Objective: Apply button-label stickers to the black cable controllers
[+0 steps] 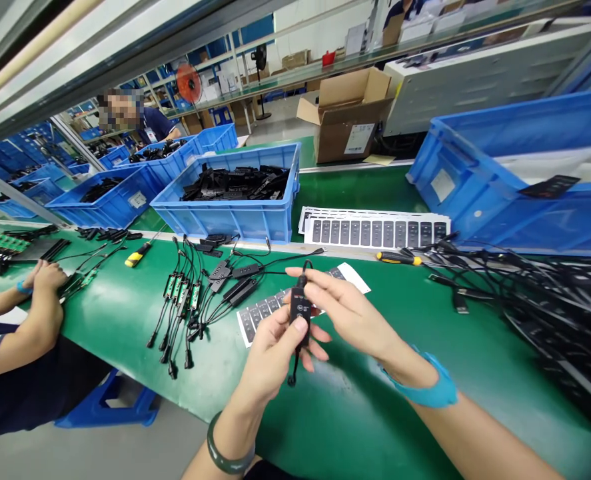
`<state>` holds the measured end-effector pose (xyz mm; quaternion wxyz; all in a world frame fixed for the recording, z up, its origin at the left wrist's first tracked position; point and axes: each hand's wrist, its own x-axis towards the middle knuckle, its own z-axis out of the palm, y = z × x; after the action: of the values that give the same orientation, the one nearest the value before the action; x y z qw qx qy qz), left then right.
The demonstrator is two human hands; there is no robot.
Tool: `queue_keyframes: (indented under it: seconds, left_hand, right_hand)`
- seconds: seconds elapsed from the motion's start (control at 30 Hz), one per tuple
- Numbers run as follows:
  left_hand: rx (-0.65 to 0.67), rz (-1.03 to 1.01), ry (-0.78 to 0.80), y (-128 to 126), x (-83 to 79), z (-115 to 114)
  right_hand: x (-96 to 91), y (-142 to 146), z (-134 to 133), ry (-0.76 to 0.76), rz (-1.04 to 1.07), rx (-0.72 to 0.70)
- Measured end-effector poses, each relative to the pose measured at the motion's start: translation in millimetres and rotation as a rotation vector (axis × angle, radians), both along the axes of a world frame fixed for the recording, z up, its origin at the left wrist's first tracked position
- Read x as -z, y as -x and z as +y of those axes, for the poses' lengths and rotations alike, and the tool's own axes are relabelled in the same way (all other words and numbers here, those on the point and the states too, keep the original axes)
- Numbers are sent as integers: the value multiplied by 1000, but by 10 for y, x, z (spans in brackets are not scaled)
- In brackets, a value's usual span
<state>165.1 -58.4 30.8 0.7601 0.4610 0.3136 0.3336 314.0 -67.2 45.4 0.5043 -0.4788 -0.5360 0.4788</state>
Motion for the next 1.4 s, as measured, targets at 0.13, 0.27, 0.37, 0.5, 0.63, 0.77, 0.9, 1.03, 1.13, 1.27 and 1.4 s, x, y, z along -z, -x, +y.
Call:
queue_keyframes:
  seconds: [0.13,0.27,0.37,0.5,0.63,0.77,0.9,1.03,1.13,1.27,1.4]
  left_hand:
    - [-61,-5,-20,-36,66,47]
    - [-35,5,-64,-107,112,116]
    - [103,88,-196,-86,111,166]
    - [229,413,-558,188,141,211]
    - [117,803,-900,533,362,169]
    - [45,1025,-1133,636,684,51]
    - [105,1112,-1286,589,867,-21]
    - [194,1120,-1267,574,892,-24]
    - [214,1085,-1207,579,897,-18]
    - [188,996,-1111,576,919,-39]
    - [150,939,-1055,588,832,19]
  right_hand:
    - [10,93,-52,-64,-124,1]
    - [-80,71,-47,-221,-427,197]
    - [-231,-204,-122,-223,-555,325]
    - [-361,-946,-528,-62,-951,639]
    - [-148,-1693,-862,132,-1552,762]
    - [263,-1695,-585,112,-1568,707]
    - [683,-1196,81,-70,-1041,335]
    - [959,-1006,474,-81,-852,393]
    - [1027,-1055,494,-106,-739,385]
    - [1025,-1188,394,-127,-497,483]
    - [852,-1351,318,-147,-211,770]
